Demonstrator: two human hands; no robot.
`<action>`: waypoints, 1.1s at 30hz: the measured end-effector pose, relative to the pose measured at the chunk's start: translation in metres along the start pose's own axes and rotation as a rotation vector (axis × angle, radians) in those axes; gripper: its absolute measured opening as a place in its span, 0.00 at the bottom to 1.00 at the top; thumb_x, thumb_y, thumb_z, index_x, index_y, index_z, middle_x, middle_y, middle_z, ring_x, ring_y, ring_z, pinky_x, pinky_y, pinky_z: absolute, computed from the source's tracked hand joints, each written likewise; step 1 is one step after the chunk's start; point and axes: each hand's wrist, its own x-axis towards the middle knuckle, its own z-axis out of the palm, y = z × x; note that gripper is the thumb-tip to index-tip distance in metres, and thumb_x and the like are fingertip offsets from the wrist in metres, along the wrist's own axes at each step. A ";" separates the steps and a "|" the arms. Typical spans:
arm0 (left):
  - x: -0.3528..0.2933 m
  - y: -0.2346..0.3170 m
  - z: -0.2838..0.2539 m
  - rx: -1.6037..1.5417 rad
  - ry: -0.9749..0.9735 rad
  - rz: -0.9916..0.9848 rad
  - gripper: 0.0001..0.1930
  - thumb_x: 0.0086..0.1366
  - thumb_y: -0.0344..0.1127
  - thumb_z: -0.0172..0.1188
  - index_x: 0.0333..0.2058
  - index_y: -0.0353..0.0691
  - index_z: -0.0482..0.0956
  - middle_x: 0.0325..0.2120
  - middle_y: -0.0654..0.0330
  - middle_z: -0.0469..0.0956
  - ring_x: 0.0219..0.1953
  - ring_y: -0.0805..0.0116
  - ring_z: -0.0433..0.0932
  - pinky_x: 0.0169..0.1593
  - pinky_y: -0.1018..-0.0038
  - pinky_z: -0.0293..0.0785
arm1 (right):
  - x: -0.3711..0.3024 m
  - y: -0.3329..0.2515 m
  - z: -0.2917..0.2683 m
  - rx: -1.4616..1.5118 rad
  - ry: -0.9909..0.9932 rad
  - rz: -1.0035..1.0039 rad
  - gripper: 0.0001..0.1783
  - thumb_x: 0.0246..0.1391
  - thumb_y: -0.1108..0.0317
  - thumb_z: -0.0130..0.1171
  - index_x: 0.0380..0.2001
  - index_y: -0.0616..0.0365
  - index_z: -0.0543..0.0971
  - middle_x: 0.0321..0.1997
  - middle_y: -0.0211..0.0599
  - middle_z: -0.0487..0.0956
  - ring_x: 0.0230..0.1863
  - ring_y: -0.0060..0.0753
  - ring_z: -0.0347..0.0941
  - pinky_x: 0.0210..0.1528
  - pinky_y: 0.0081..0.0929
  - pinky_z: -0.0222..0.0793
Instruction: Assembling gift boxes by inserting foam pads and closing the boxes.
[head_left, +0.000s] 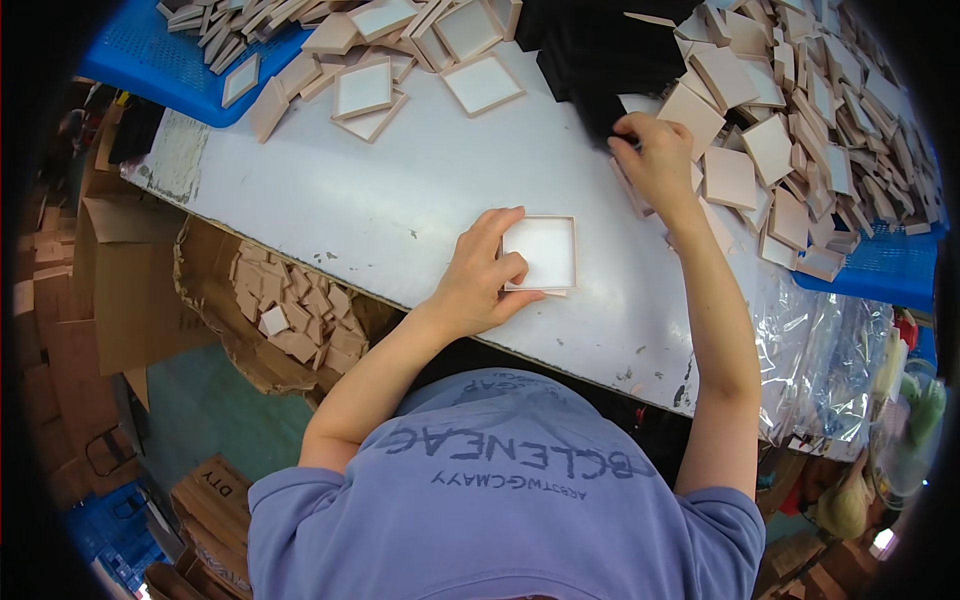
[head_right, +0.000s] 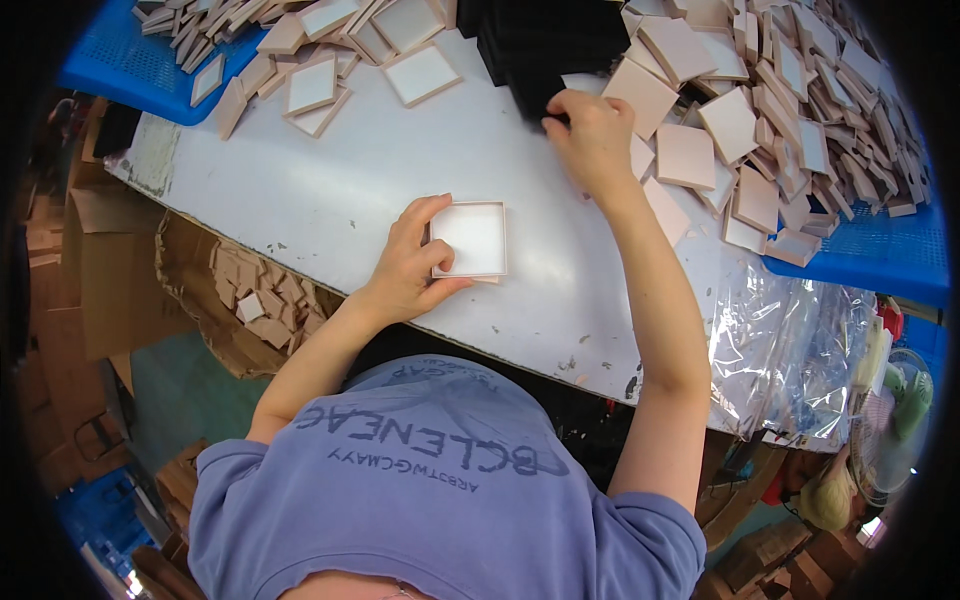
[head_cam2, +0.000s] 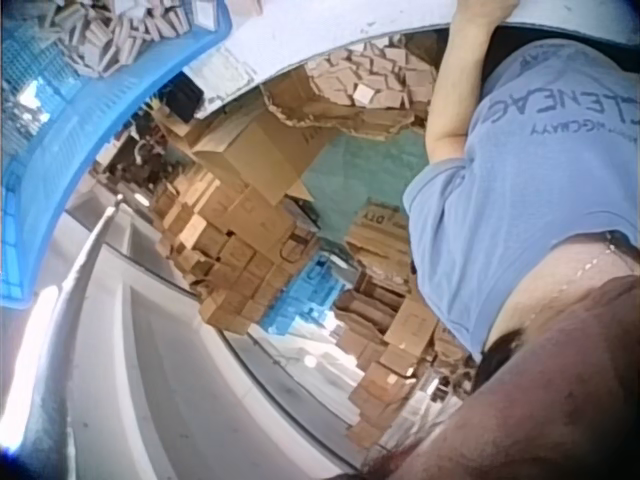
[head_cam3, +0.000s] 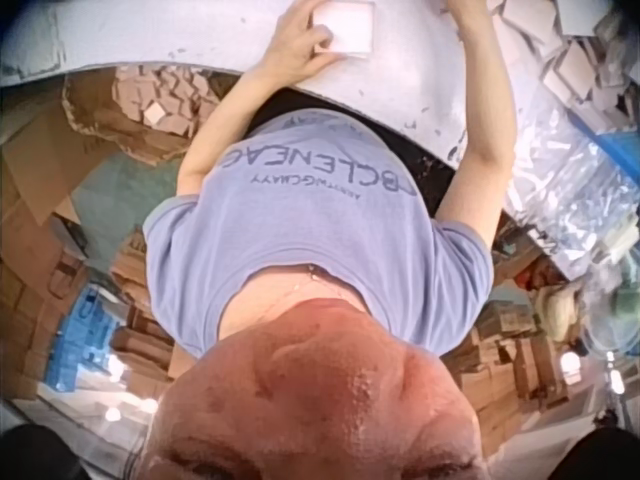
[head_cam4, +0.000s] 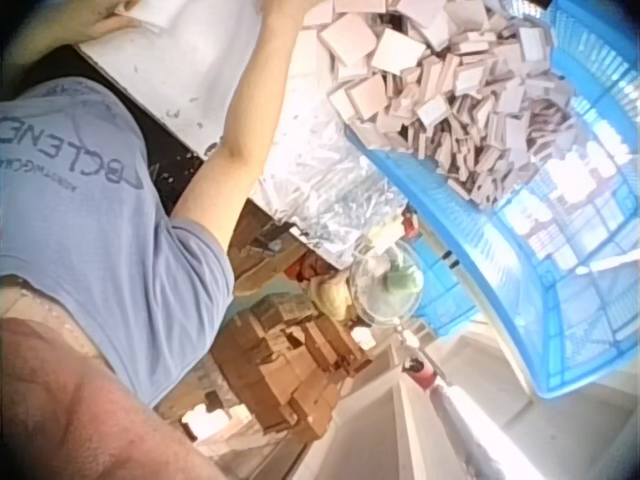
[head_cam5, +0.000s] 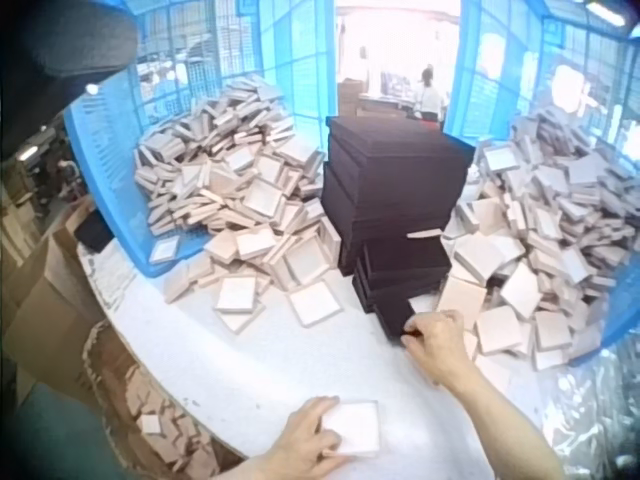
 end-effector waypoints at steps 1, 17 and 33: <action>0.000 0.000 -0.001 -0.002 -0.006 -0.004 0.17 0.43 0.37 0.70 0.21 0.41 0.67 0.54 0.42 0.60 0.56 0.44 0.59 0.51 0.59 0.60 | 0.000 -0.001 0.000 0.021 -0.114 0.005 0.07 0.39 0.71 0.63 0.26 0.55 0.77 0.32 0.32 0.78 0.34 0.36 0.74 0.41 0.34 0.64; -0.004 0.000 0.001 0.005 0.007 -0.020 0.18 0.43 0.38 0.70 0.26 0.41 0.69 0.54 0.44 0.61 0.56 0.44 0.60 0.53 0.59 0.59 | -0.007 -0.018 -0.010 0.155 0.186 -0.037 0.05 0.42 0.76 0.58 0.26 0.59 0.78 0.28 0.38 0.77 0.31 0.38 0.73 0.33 0.31 0.69; -0.005 0.002 0.002 0.052 0.106 -0.146 0.51 0.35 0.41 0.75 0.57 0.32 0.55 0.53 0.41 0.63 0.52 0.46 0.66 0.55 0.61 0.61 | -0.066 -0.064 -0.023 0.327 -0.100 -0.228 0.15 0.36 0.69 0.67 0.31 0.58 0.78 0.36 0.38 0.78 0.36 0.41 0.73 0.36 0.32 0.68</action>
